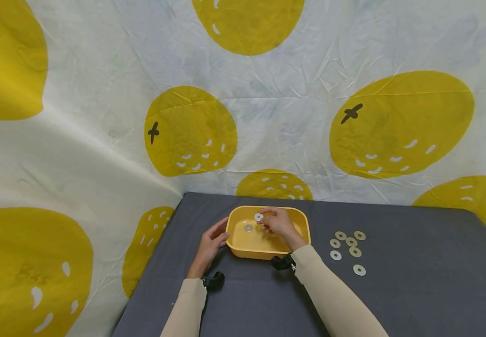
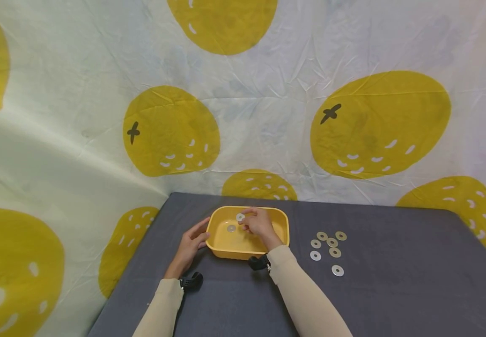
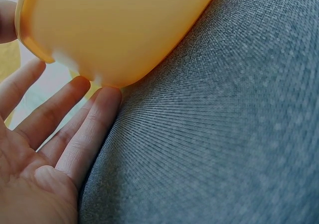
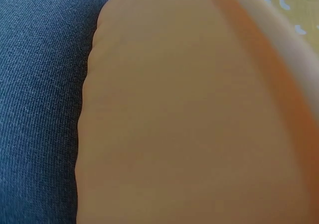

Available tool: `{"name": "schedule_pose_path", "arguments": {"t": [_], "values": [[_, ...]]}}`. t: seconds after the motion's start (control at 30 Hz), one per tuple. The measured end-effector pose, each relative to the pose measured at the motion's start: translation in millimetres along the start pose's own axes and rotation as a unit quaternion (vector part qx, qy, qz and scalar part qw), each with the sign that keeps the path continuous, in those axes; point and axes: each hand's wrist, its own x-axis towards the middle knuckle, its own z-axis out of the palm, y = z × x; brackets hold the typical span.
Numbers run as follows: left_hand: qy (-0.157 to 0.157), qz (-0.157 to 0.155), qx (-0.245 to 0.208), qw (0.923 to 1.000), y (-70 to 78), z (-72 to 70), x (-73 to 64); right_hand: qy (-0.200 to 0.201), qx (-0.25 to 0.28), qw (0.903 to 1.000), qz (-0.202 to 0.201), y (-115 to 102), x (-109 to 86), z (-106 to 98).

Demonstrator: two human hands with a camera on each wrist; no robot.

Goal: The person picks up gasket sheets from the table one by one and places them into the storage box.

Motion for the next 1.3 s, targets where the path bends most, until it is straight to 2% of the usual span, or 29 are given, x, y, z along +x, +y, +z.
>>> {"name": "schedule_pose_path", "arguments": {"t": [0.3, 0.67, 0.93, 1.3], "values": [[0.001, -0.003, 0.009, 1.0000, 1.7, 2.4, 0.2, 0.012, -0.016, 0.9991, 0.038, 4.4, 1.7, 1.2], [0.007, -0.005, 0.018, 0.9998, 2.3, 0.6, 2.3, 0.006, -0.048, 0.9980, 0.039, 6.3, 6.4, 3.2], [0.009, -0.007, 0.020, 0.9997, 4.3, 0.4, 1.7, 0.002, -0.092, 0.9948, 0.044, 7.8, 4.6, 4.4], [0.011, -0.011, 0.027, 0.9995, 3.0, 0.9, 1.4, 0.013, -0.118, 0.9919, 0.043, 9.2, 4.1, 4.0]]}}
